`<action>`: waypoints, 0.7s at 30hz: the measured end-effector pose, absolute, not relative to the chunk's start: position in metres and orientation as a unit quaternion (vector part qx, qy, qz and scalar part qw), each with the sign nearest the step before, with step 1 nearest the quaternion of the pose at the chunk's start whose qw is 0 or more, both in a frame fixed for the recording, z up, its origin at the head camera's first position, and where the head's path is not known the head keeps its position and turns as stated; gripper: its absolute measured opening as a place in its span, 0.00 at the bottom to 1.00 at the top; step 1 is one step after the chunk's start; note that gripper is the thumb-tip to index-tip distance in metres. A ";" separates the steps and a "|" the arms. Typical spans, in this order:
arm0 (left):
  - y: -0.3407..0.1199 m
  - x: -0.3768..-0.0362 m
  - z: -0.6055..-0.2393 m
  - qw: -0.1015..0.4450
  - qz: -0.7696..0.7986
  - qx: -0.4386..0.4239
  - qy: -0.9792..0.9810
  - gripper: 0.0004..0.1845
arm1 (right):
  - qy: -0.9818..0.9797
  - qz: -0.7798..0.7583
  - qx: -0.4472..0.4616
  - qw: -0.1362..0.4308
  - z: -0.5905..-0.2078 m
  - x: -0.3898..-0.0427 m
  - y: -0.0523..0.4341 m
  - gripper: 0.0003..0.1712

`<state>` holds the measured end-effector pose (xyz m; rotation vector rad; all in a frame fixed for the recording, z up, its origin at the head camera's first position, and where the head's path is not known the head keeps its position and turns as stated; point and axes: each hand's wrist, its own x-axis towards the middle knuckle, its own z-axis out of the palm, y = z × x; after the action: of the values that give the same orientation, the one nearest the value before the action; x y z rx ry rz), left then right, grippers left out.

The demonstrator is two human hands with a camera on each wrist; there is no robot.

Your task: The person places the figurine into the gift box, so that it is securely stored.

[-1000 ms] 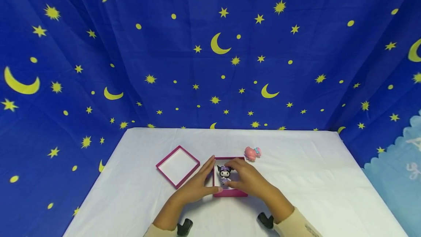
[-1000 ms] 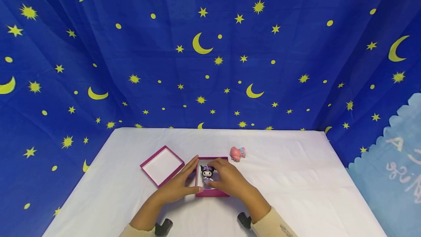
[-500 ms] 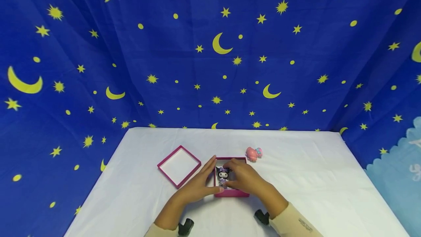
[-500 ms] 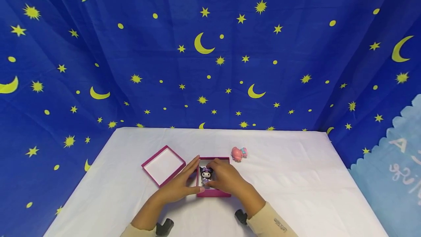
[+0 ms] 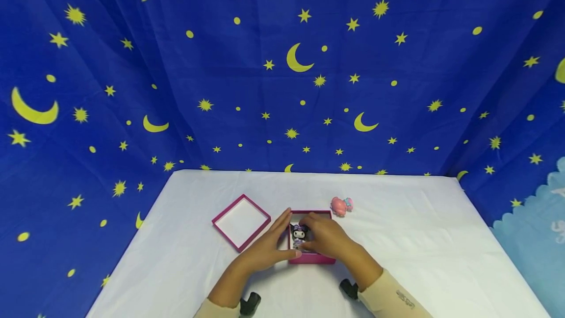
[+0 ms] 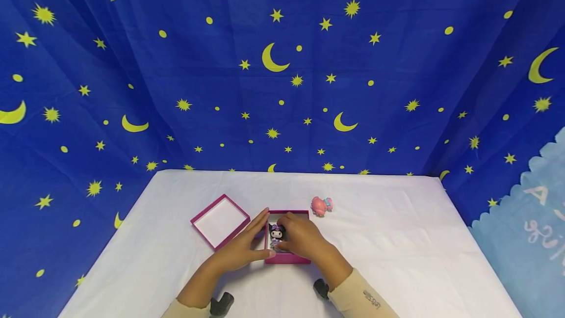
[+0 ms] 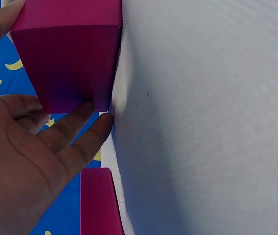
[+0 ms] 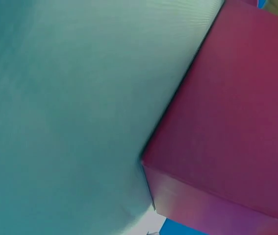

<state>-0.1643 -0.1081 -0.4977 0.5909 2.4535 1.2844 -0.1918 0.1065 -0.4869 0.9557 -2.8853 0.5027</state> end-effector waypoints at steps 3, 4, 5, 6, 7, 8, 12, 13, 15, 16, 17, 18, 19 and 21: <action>-0.108 -0.165 -0.498 0.155 0.449 0.205 0.856 0.55 | -0.936 0.159 0.312 0.030 -0.486 -0.192 0.106 0.32; -0.108 -0.165 -0.498 0.155 0.450 0.204 0.855 0.55 | -0.936 0.159 0.312 0.028 -0.486 -0.192 0.106 0.32; -0.108 -0.165 -0.498 0.155 0.451 0.204 0.855 0.55 | -0.936 0.161 0.312 0.025 -0.486 -0.192 0.106 0.32; -0.108 -0.165 -0.498 0.155 0.451 0.204 0.855 0.55 | -0.936 0.164 0.310 0.021 -0.486 -0.192 0.106 0.33; -0.108 -0.165 -0.498 0.155 0.452 0.204 0.855 0.54 | -0.936 0.167 0.310 0.019 -0.486 -0.192 0.106 0.34; -0.109 -0.164 -0.498 0.155 0.452 0.204 0.854 0.54 | -0.936 0.174 0.306 0.014 -0.486 -0.192 0.106 0.34; -0.109 -0.164 -0.498 0.151 0.453 0.209 0.853 0.53 | -0.932 0.220 0.287 0.007 -0.487 -0.192 0.108 0.36; -0.109 -0.164 -0.498 0.151 0.453 0.210 0.853 0.53 | -0.930 0.235 0.282 0.008 -0.488 -0.192 0.109 0.35; -0.108 -0.163 -0.498 0.151 0.454 0.210 0.853 0.53 | -0.926 0.266 0.267 0.009 -0.488 -0.192 0.110 0.33; -0.108 -0.163 -0.498 0.151 0.454 0.209 0.853 0.53 | -0.923 0.281 0.261 0.009 -0.487 -0.191 0.111 0.32; -0.108 -0.163 -0.497 0.152 0.453 0.207 0.854 0.53 | -0.920 0.297 0.254 0.009 -0.487 -0.191 0.112 0.31; -0.108 -0.163 -0.497 0.152 0.453 0.206 0.854 0.53 | -0.917 0.311 0.249 0.010 -0.486 -0.191 0.112 0.30; -0.108 -0.163 -0.497 0.153 0.451 0.205 0.855 0.53 | -0.915 0.320 0.245 0.011 -0.486 -0.191 0.113 0.30; -0.108 -0.163 -0.496 0.152 0.450 0.203 0.856 0.53 | -0.909 0.342 0.237 0.013 -0.484 -0.190 0.115 0.29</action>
<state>-0.1634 -0.1076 -0.4963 0.5826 2.4574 1.2902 -0.1904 0.1152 -0.4845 0.7394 -2.8328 1.0644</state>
